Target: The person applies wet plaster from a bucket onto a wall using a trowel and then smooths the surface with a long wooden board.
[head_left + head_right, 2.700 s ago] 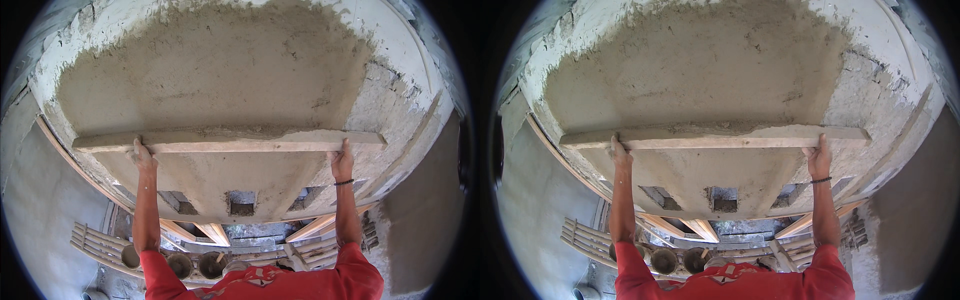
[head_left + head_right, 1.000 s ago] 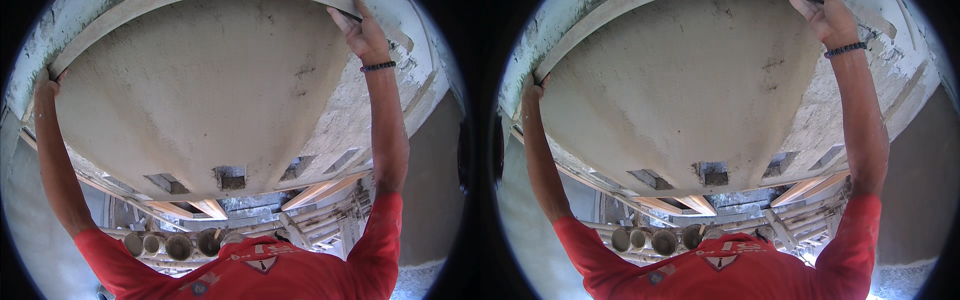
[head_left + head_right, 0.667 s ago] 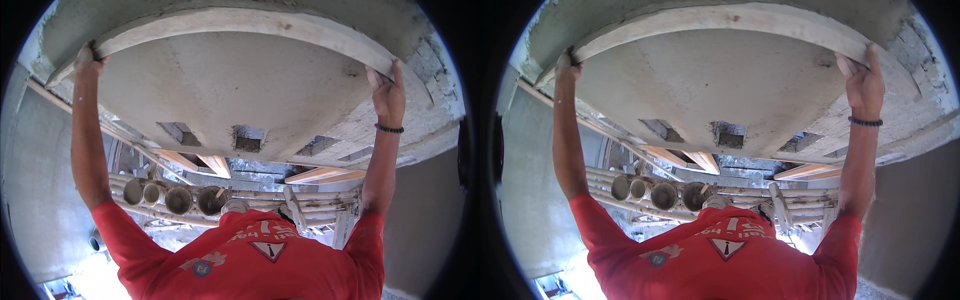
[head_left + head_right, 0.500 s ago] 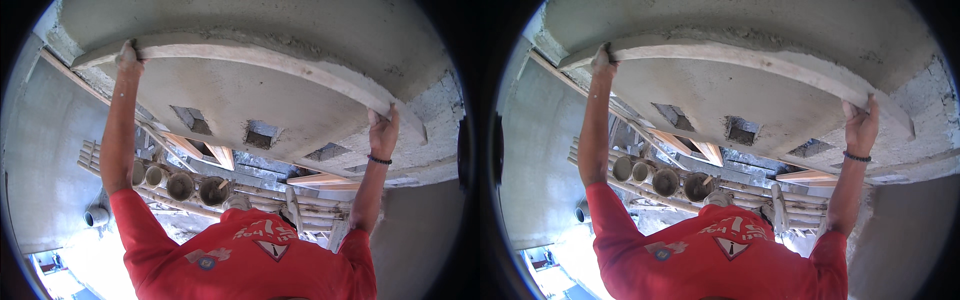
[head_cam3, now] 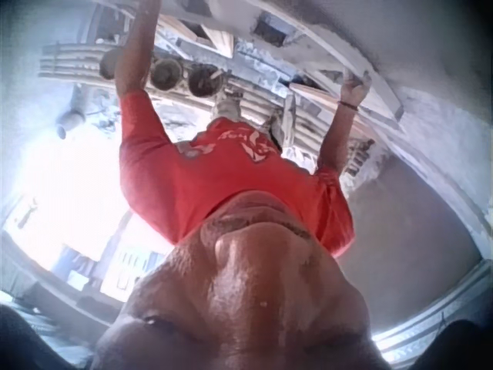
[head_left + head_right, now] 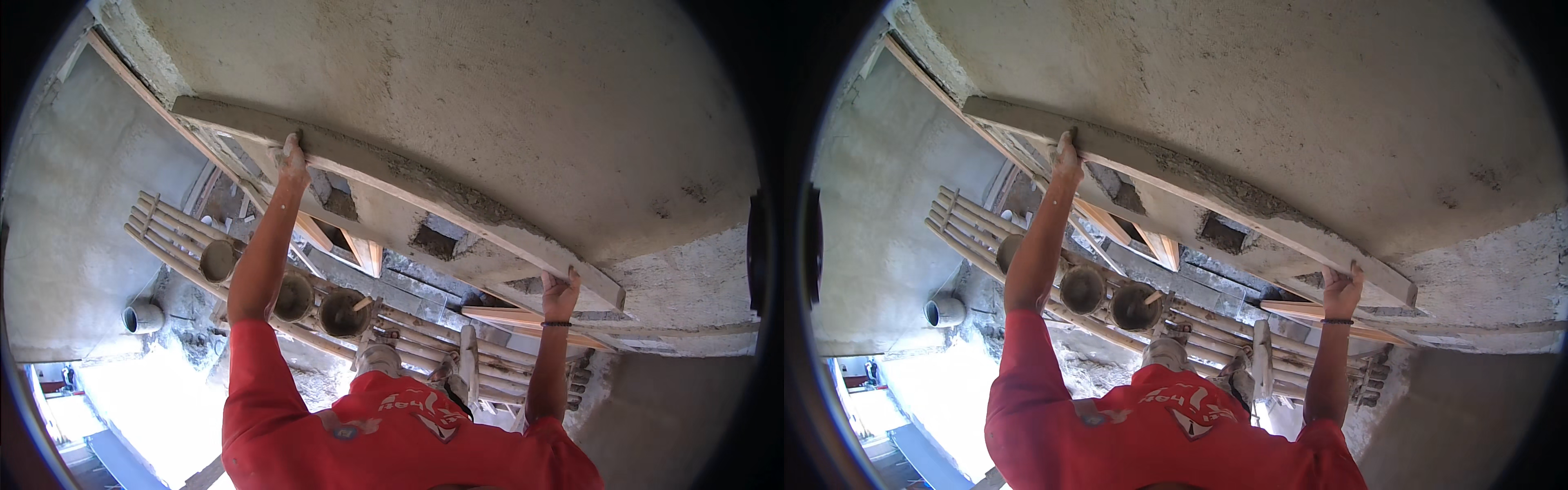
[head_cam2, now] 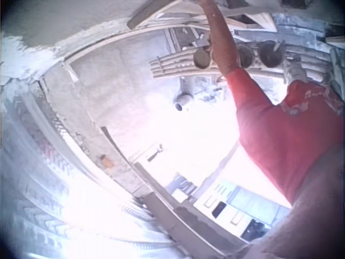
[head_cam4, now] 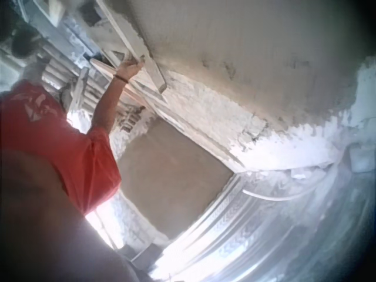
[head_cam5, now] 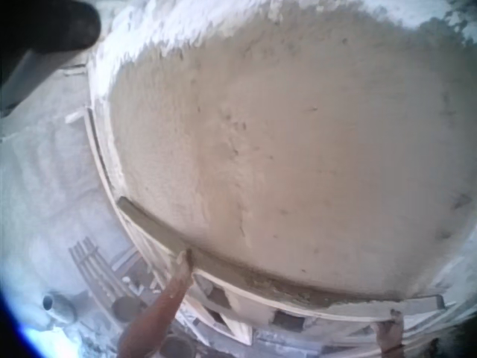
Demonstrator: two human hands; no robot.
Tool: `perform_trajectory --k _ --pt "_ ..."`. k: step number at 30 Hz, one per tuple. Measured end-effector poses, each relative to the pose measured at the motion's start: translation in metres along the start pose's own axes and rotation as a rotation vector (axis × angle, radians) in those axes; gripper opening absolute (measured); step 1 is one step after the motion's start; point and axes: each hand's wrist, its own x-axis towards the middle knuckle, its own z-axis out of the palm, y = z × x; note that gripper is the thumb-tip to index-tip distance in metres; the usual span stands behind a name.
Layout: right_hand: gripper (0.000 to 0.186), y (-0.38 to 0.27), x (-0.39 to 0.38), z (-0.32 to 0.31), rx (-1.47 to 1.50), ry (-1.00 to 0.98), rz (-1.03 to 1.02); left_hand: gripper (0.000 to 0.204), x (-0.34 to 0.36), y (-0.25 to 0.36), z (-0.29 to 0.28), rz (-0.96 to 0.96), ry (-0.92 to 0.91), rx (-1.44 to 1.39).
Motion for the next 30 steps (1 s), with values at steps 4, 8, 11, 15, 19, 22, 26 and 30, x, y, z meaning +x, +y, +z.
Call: perform_trajectory --k 4,8,11,15,19,22,26,30 --pt "0.035 0.019 0.002 -0.020 0.002 -0.050 0.005 0.043 -0.023 -0.037 0.000 -0.106 0.063 -0.100" --pt "0.034 0.030 0.007 -0.036 0.023 -0.077 0.016 0.044 -0.017 -0.075 -0.025 0.000 0.036 -0.313" --pt "0.034 0.039 0.011 -0.057 0.000 -0.002 0.043 0.046 -0.013 -0.116 -0.046 -0.060 0.070 -0.366" --pt "0.033 0.038 -0.017 -0.116 -0.098 0.099 0.085 0.062 -0.074 -0.155 -0.061 -0.091 0.073 -0.298" --pt "0.032 0.040 -0.046 -0.178 -0.158 0.136 0.172 0.064 -0.115 -0.191 -0.088 -0.225 0.108 -0.168" --pt "0.031 0.040 -0.032 -0.194 -0.148 0.104 0.223 0.058 -0.122 -0.213 -0.090 -0.194 0.104 -0.146" --pt "0.030 0.045 0.002 -0.197 -0.073 0.086 0.218 0.055 -0.103 -0.210 -0.071 -0.230 0.078 -0.271" --pt "0.029 0.049 0.038 -0.166 -0.019 0.088 0.179 0.055 -0.069 -0.197 -0.041 -0.188 0.042 -0.293"
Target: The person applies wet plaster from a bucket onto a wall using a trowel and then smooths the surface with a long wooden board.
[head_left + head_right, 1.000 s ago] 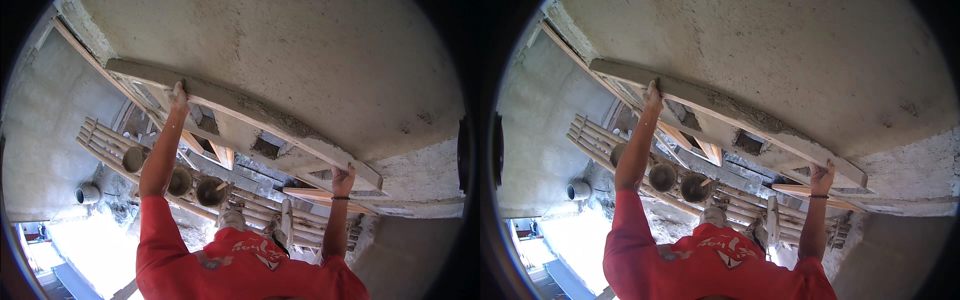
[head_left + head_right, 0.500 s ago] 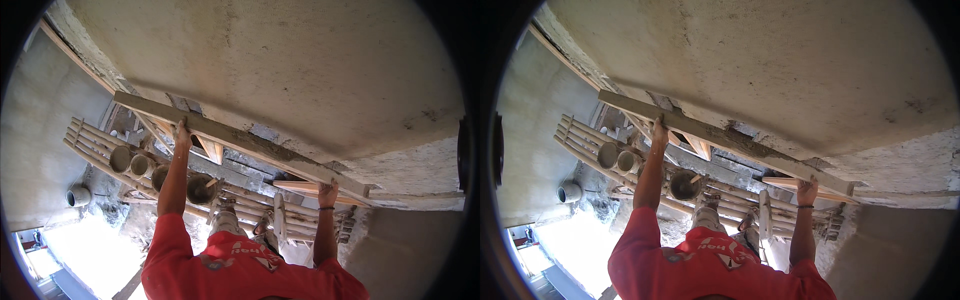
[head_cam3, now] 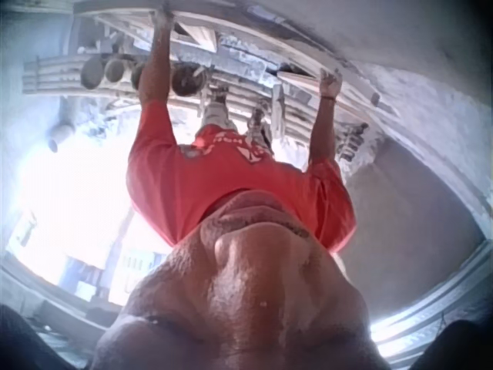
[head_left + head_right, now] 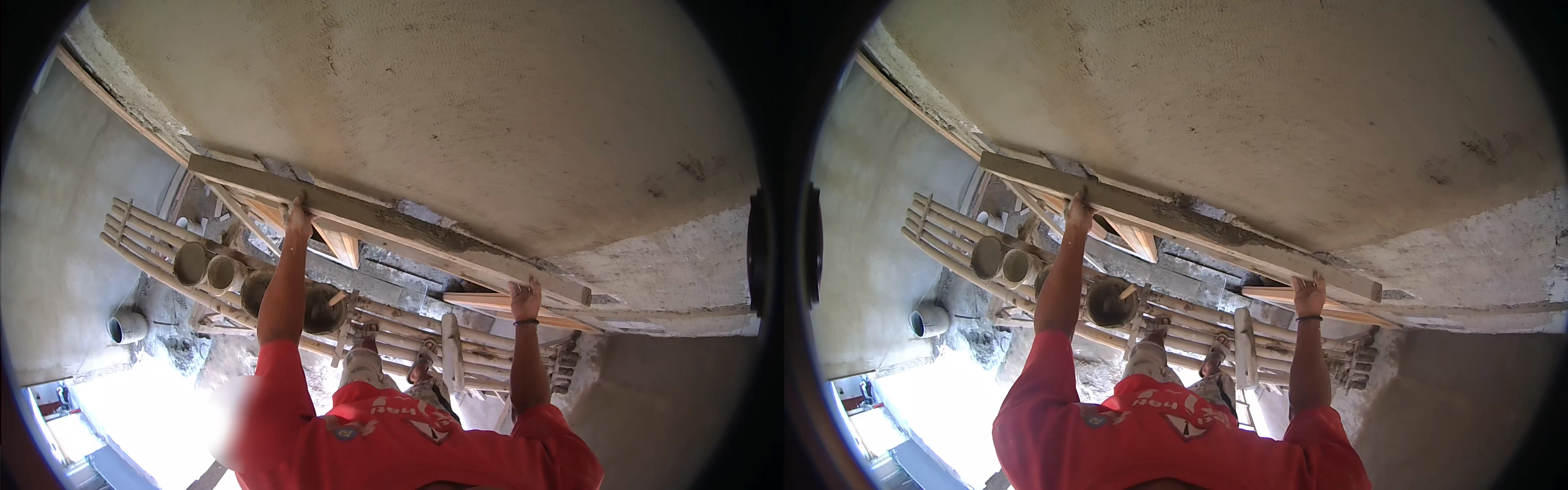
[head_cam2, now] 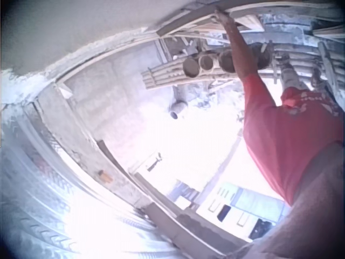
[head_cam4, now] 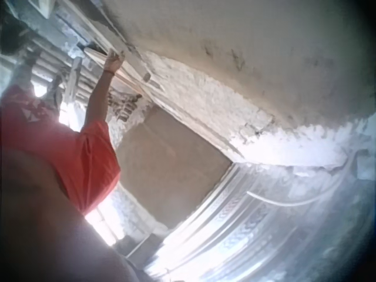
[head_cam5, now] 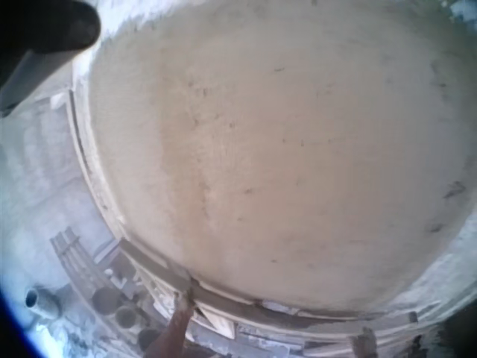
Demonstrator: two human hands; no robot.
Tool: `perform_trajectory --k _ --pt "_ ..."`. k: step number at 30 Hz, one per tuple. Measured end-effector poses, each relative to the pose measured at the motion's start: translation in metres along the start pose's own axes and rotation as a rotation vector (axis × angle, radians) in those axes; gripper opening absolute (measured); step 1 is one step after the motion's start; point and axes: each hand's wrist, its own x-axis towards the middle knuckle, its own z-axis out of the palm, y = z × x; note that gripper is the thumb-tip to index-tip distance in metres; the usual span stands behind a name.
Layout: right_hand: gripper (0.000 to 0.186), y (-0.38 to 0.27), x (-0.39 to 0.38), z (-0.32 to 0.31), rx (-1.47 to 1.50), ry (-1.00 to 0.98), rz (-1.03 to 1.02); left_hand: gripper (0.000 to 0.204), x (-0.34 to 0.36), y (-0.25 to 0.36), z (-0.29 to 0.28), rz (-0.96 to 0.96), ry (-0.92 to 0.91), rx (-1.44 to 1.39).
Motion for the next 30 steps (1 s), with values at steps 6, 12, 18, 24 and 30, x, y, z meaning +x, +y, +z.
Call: perform_trajectory --k 6,12,18,24,30 --pt "0.029 0.007 0.019 0.026 0.033 0.000 -0.009 0.054 0.037 0.004 0.010 0.028 -0.014 -0.070" --pt "0.029 -0.013 0.003 0.030 0.023 -0.036 -0.084 0.054 0.038 0.003 0.022 0.105 -0.014 -0.085" --pt "0.029 -0.050 -0.022 0.089 -0.009 -0.130 -0.116 0.052 0.076 0.036 0.004 0.112 -0.146 -0.215" --pt "0.033 -0.110 -0.067 0.133 -0.088 -0.135 -0.272 0.033 0.018 0.091 0.094 0.101 -0.057 -0.106" --pt "0.031 -0.184 -0.109 0.201 -0.102 -0.140 -0.384 0.028 -0.036 0.197 0.168 0.151 -0.067 -0.057"
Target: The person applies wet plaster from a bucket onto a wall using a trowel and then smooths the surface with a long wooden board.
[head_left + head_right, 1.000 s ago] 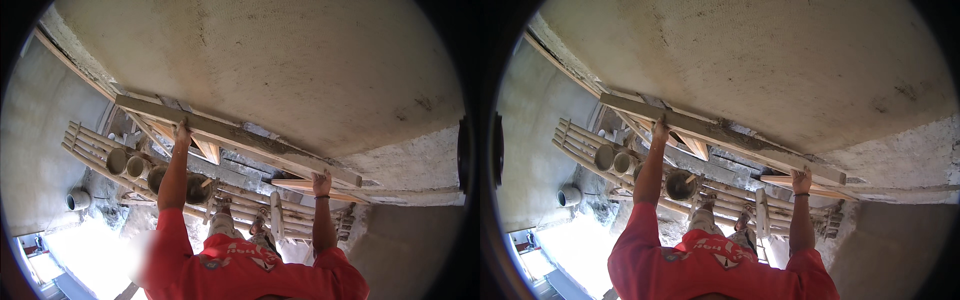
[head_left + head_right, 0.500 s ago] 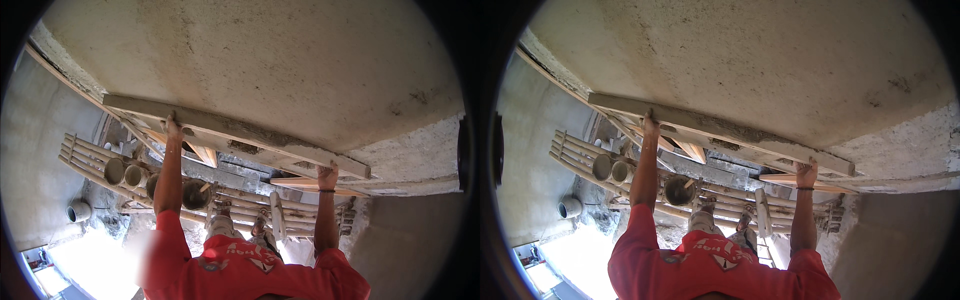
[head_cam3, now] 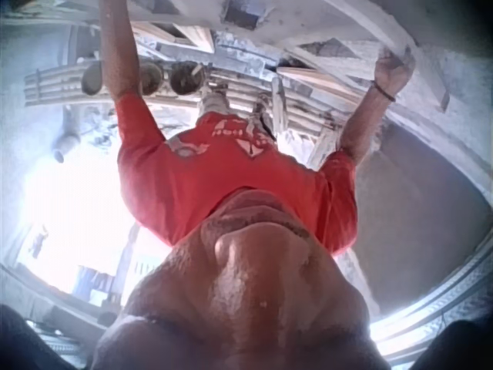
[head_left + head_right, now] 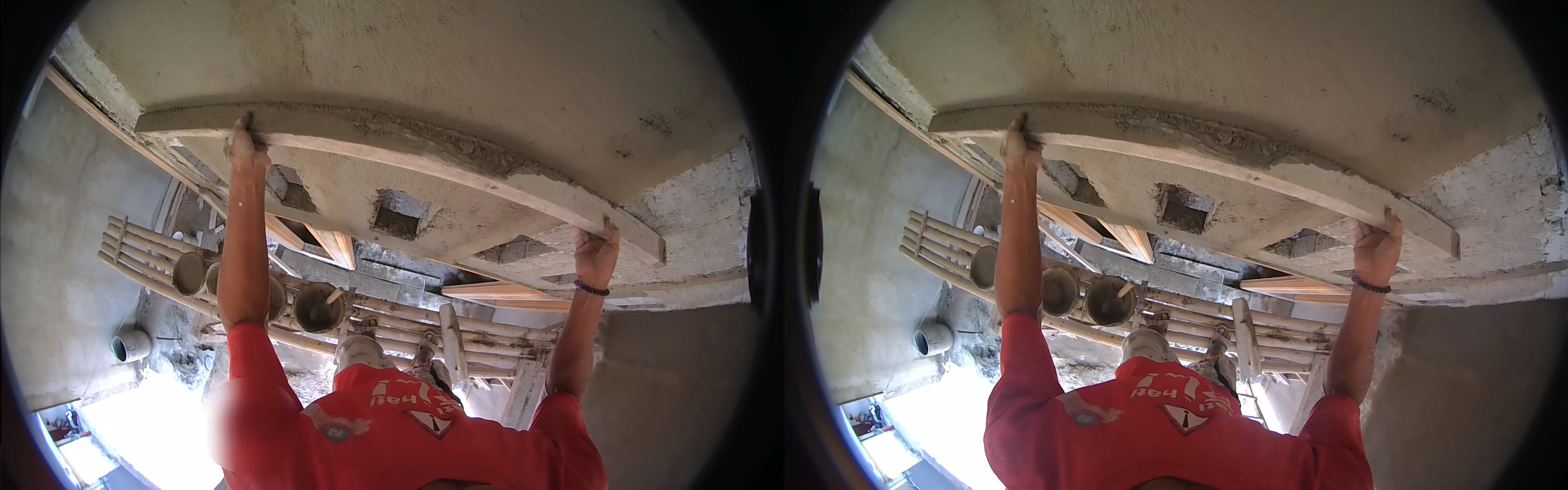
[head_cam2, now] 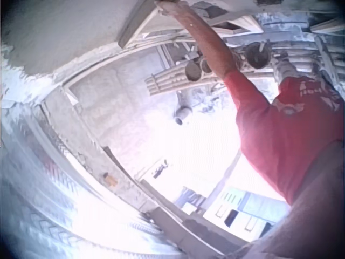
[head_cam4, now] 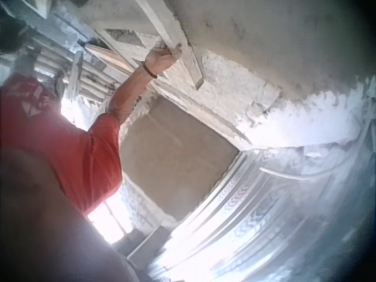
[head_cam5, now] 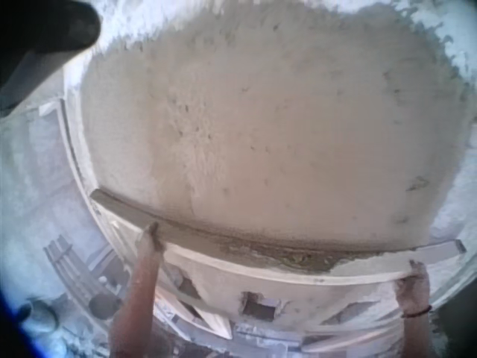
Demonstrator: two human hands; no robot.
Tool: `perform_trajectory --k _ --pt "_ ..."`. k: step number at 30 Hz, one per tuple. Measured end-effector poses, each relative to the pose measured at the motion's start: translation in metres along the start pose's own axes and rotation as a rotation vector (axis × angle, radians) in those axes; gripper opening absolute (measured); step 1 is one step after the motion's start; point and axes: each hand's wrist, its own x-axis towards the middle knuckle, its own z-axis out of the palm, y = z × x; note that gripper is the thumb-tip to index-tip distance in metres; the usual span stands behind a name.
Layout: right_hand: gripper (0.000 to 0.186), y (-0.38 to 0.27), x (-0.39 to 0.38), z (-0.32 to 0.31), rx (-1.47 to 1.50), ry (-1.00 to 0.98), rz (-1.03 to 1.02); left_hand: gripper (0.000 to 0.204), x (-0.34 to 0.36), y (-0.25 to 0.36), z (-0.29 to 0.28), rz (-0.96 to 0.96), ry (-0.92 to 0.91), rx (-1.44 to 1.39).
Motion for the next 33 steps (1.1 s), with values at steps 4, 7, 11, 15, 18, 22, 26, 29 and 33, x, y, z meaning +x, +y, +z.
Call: perform_trajectory --k 4,7,11,15,18,22,26,29,33 --pt "0.030 -0.064 -0.005 0.029 0.000 -0.137 -0.121 0.023 -0.031 0.065 0.054 0.007 -0.164 -0.046" --pt "0.032 -0.094 -0.009 0.029 0.065 -0.248 -0.131 0.024 -0.054 0.087 0.073 0.049 -0.202 -0.084" --pt "0.034 -0.086 -0.031 -0.005 0.113 -0.226 -0.109 0.027 -0.091 0.073 0.047 -0.057 -0.235 -0.156" --pt "0.034 -0.039 -0.059 -0.093 0.099 -0.091 0.036 0.037 -0.148 0.003 -0.016 -0.064 -0.145 -0.095" --pt "0.029 0.007 -0.080 -0.177 0.107 0.001 0.205 0.036 -0.179 -0.072 -0.102 -0.107 0.023 -0.063" --pt "0.033 0.041 -0.105 -0.280 0.039 0.169 0.392 0.036 -0.263 -0.139 -0.169 -0.294 0.304 -0.031" --pt "0.037 0.051 -0.108 -0.340 -0.027 0.190 0.612 0.038 -0.325 -0.173 -0.231 -0.267 0.345 -0.064" --pt "0.036 0.055 -0.105 -0.369 -0.045 0.149 0.769 0.041 -0.359 -0.182 -0.261 -0.227 0.313 -0.033" --pt "0.036 0.066 -0.099 -0.384 -0.020 0.064 0.900 0.040 -0.388 -0.169 -0.265 -0.136 0.342 -0.047"
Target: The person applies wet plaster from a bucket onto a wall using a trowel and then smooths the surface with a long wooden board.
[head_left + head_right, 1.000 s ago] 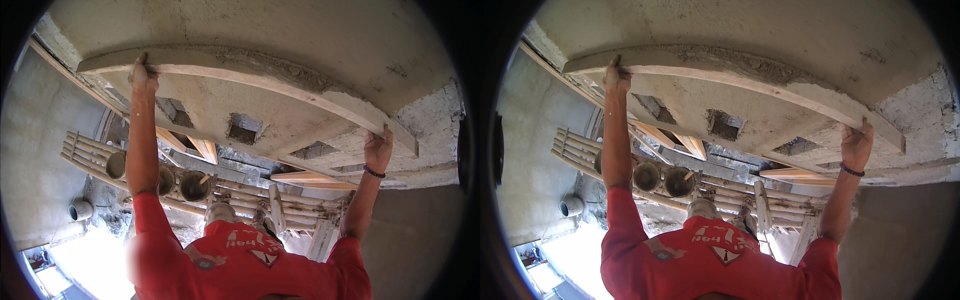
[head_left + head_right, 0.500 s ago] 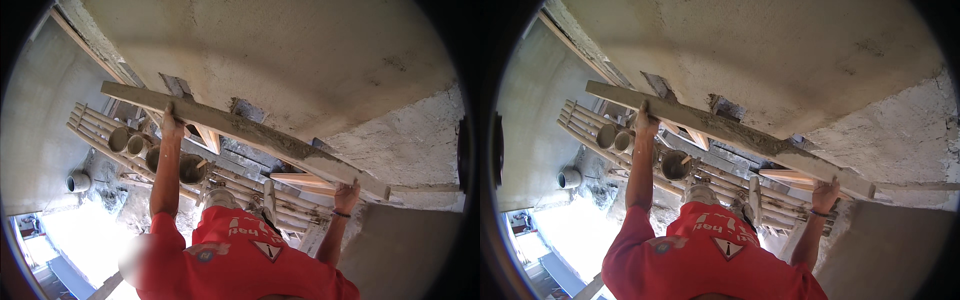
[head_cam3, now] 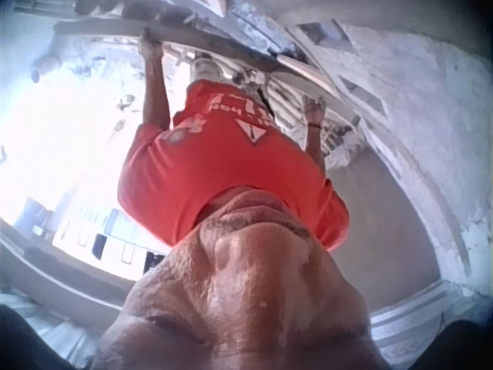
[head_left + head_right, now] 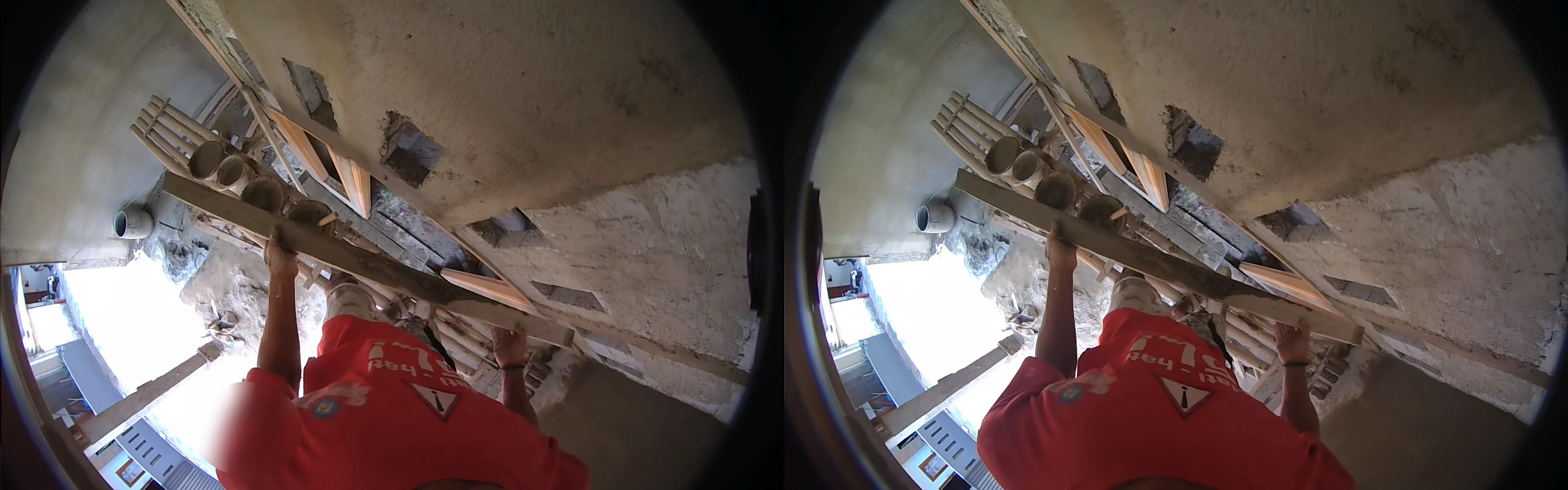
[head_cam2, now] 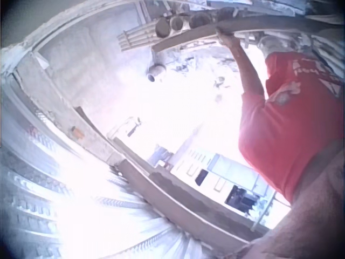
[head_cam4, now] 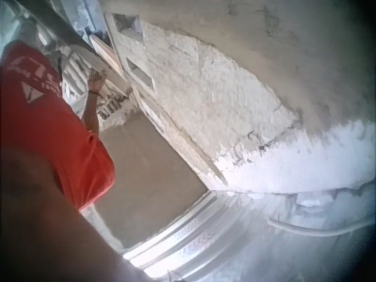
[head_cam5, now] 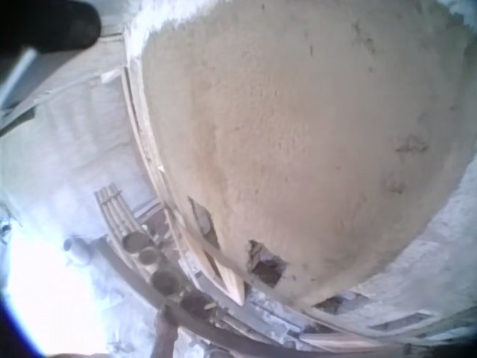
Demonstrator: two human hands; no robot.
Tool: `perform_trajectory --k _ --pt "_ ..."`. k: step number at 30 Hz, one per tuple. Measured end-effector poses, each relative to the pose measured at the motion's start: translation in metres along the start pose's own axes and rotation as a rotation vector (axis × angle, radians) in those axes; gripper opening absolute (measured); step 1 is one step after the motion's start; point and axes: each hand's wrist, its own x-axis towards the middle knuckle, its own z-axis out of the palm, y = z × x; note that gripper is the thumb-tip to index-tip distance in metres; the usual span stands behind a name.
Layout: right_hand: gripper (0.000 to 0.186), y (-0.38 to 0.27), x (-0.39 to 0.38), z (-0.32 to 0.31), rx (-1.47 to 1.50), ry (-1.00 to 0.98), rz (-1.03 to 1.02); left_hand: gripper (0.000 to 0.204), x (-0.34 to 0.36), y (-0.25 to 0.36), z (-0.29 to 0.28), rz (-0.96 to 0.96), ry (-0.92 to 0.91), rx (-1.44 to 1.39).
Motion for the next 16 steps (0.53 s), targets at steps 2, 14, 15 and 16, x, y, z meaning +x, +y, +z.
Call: perform_trajectory --k 2,14,15,16 --pt "0.035 0.005 0.008 0.004 0.017 -0.047 0.059 0.039 -0.006 0.009 -0.015 0.055 0.026 -0.058" --pt "0.055 0.124 0.063 0.091 0.000 -0.302 0.465 0.043 0.008 0.122 -0.102 0.300 0.154 -0.190" --pt "0.056 0.138 0.067 0.098 -0.076 -0.331 0.452 0.044 0.012 0.133 -0.119 0.322 0.139 -0.178" --pt "0.056 0.149 0.073 0.103 -0.158 -0.361 0.433 0.045 0.013 0.139 -0.128 0.342 0.121 -0.172"
